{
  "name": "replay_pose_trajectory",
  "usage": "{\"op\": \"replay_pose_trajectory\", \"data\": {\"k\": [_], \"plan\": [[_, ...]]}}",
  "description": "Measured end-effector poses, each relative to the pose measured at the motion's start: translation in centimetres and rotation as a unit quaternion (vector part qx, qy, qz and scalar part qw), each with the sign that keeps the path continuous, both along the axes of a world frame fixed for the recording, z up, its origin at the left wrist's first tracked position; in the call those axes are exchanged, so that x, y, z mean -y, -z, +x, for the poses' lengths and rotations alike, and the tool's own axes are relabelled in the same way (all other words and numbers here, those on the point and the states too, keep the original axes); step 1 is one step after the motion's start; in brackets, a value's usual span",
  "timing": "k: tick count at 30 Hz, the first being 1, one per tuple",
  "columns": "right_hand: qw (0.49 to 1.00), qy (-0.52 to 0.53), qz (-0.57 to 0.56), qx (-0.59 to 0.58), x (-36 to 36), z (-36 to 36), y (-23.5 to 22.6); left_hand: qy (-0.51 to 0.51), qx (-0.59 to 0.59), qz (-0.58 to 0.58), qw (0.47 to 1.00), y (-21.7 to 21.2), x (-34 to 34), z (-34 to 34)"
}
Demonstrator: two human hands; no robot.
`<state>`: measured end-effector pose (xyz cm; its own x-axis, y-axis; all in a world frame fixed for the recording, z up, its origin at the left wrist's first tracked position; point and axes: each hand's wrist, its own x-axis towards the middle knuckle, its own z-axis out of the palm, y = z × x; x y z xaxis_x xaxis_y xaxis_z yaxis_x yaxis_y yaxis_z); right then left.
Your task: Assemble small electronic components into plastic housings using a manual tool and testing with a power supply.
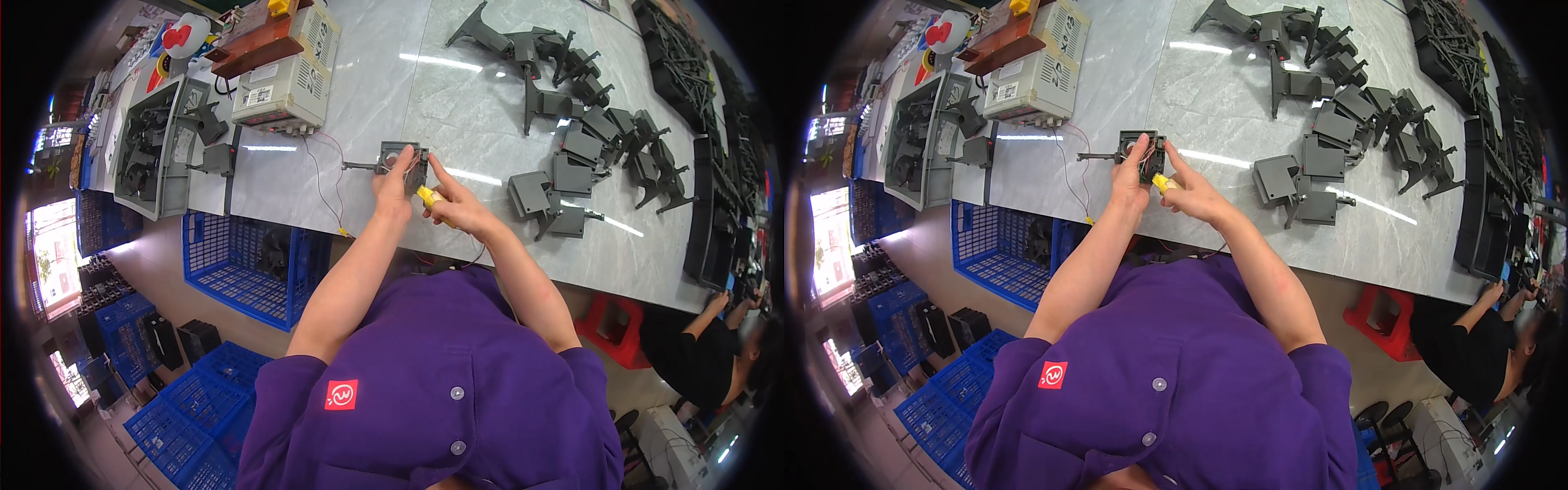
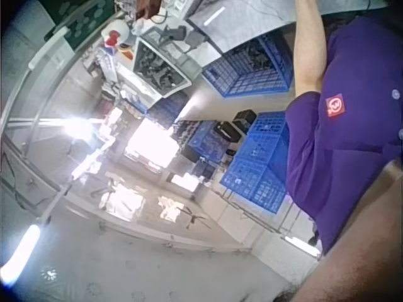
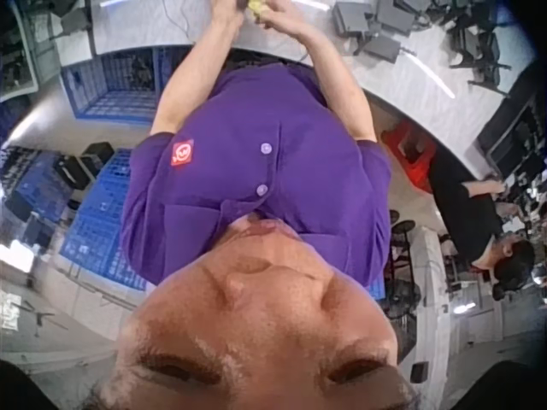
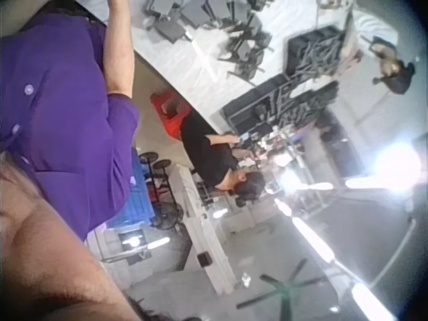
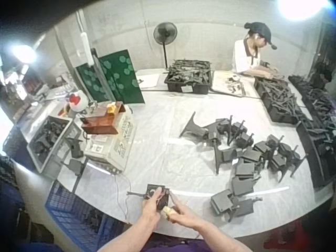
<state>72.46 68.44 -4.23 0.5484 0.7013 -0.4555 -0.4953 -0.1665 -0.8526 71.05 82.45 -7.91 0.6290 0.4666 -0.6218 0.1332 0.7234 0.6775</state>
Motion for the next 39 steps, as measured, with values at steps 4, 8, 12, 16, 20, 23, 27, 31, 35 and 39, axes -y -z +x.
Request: {"op": "replay_pose_trajectory", "data": {"k": [4, 8, 12, 16, 20, 23, 27, 31, 35, 39], "plan": [[0.997, 0.007, 0.002, 0.082, -0.2, -0.8, -0.6, 0.046, 0.021, -0.043, 0.998, -0.9, -0.2, 0.0], [0.988, 0.021, -0.035, 0.15, -0.3, -1.6, -1.8, 0.063, 0.022, -0.08, 0.995, -0.8, -0.7, -0.1], [0.986, 0.029, -0.029, 0.164, -0.3, -1.7, -2.5, 0.07, 0.031, -0.08, 0.994, -1.0, -0.7, -0.2], [0.985, 0.034, -0.024, 0.17, -0.3, -2.0, -3.1, 0.071, 0.046, -0.097, 0.992, -1.7, -0.5, -0.2], [0.981, 0.038, -0.039, 0.186, -0.2, -2.1, -3.6, 0.069, 0.078, -0.069, 0.992, -2.7, -0.3, -0.4], [0.976, 0.036, -0.058, 0.209, -0.1, -2.1, -4.0, 0.08, 0.057, -0.045, 0.994, -4.1, 0.1, -0.4], [0.969, 0.029, -0.083, 0.229, 0.0, -1.8, -4.7, 0.091, 0.082, -0.02, 0.992, -4.3, 0.0, -0.4], [0.97, 0.038, -0.067, 0.23, -0.2, -1.7, -4.6, 0.087, 0.087, -0.034, 0.992, -4.9, 0.0, -0.2], [0.965, 0.047, -0.063, 0.25, 0.0, -2.0, -4.3, 0.074, 0.107, -0.029, 0.991, -5.8, 0.2, 0.0], [0.963, 0.068, -0.05, 0.254, 0.3, -2.1, -3.8, 0.117, 0.141, -0.014, 0.983, -5.8, 0.1, -0.1]]}}
